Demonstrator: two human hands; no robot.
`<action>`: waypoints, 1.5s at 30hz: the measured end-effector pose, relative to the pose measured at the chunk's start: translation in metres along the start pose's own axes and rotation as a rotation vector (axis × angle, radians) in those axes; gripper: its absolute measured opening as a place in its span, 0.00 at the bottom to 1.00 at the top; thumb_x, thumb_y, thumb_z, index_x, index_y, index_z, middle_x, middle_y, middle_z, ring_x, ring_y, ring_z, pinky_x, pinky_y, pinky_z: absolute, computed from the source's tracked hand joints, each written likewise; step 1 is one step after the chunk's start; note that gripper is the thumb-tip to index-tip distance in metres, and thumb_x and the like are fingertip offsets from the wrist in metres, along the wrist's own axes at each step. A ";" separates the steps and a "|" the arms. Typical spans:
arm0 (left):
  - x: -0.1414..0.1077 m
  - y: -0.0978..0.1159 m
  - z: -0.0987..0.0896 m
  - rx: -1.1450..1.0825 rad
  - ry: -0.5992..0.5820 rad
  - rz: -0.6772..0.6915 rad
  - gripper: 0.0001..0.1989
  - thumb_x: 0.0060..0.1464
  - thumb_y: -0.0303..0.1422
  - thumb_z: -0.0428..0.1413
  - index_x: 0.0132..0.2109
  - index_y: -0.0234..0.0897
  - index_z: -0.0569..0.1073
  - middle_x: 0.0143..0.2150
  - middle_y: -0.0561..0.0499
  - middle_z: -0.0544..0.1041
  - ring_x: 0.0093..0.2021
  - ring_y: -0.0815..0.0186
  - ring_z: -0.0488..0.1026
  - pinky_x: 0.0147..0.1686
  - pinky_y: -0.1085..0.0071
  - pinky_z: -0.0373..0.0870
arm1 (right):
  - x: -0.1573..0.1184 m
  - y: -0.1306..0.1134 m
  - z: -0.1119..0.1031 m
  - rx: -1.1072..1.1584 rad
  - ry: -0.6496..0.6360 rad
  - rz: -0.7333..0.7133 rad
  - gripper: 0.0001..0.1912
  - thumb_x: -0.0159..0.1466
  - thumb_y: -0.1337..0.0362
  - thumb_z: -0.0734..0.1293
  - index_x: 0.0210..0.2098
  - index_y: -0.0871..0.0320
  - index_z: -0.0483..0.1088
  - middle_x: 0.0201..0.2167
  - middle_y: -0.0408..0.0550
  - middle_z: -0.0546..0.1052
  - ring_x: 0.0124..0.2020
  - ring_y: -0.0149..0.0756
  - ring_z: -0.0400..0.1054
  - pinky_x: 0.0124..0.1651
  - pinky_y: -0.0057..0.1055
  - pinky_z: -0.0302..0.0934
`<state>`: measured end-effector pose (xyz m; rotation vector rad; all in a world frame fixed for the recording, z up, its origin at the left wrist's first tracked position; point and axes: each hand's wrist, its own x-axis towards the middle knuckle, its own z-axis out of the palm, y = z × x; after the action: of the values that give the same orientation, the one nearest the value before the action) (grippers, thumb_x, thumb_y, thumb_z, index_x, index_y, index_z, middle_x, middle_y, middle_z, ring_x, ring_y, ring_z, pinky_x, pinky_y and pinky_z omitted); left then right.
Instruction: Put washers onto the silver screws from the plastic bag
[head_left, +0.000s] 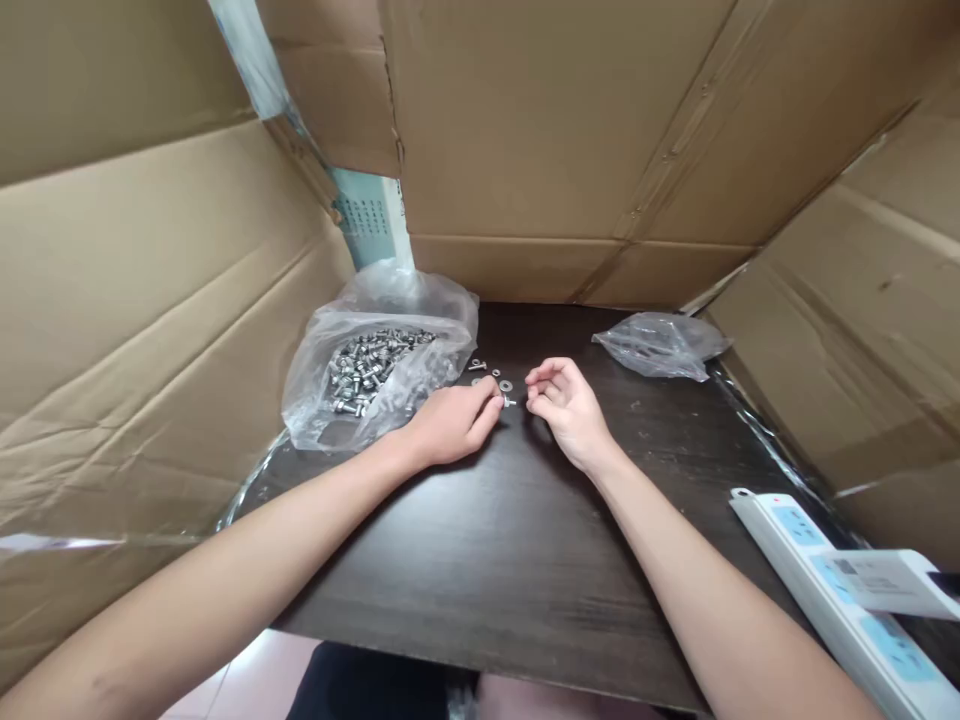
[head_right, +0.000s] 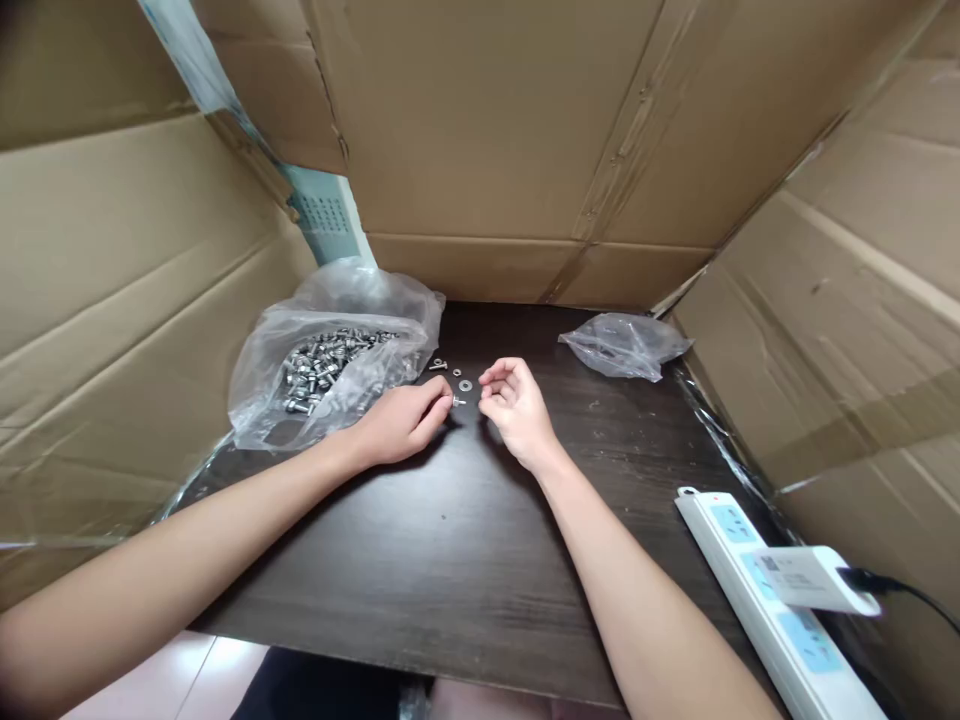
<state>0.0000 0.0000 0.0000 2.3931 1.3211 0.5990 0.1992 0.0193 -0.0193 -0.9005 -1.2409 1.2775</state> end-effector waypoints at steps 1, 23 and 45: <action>0.000 0.000 0.000 -0.003 -0.001 -0.002 0.13 0.72 0.38 0.43 0.44 0.39 0.68 0.36 0.47 0.80 0.36 0.57 0.79 0.36 0.65 0.69 | 0.000 -0.002 -0.001 0.067 -0.002 0.038 0.23 0.46 0.73 0.74 0.38 0.52 0.64 0.37 0.40 0.72 0.34 0.29 0.65 0.39 0.29 0.61; 0.001 0.000 -0.001 -0.005 -0.017 -0.004 0.12 0.71 0.37 0.43 0.44 0.39 0.68 0.35 0.48 0.79 0.34 0.57 0.79 0.37 0.66 0.71 | -0.007 -0.029 0.001 0.299 -0.118 0.317 0.28 0.42 0.72 0.70 0.41 0.50 0.61 0.32 0.38 0.65 0.27 0.28 0.51 0.27 0.26 0.48; 0.001 -0.001 0.000 0.004 -0.017 0.001 0.11 0.71 0.37 0.43 0.44 0.39 0.68 0.36 0.47 0.80 0.35 0.57 0.79 0.37 0.66 0.71 | -0.008 -0.027 0.002 0.276 -0.169 0.327 0.24 0.43 0.73 0.69 0.39 0.52 0.64 0.31 0.38 0.68 0.27 0.28 0.55 0.28 0.27 0.51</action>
<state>-0.0002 0.0010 -0.0003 2.3970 1.3157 0.5754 0.2034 0.0077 0.0060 -0.8274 -1.0367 1.7686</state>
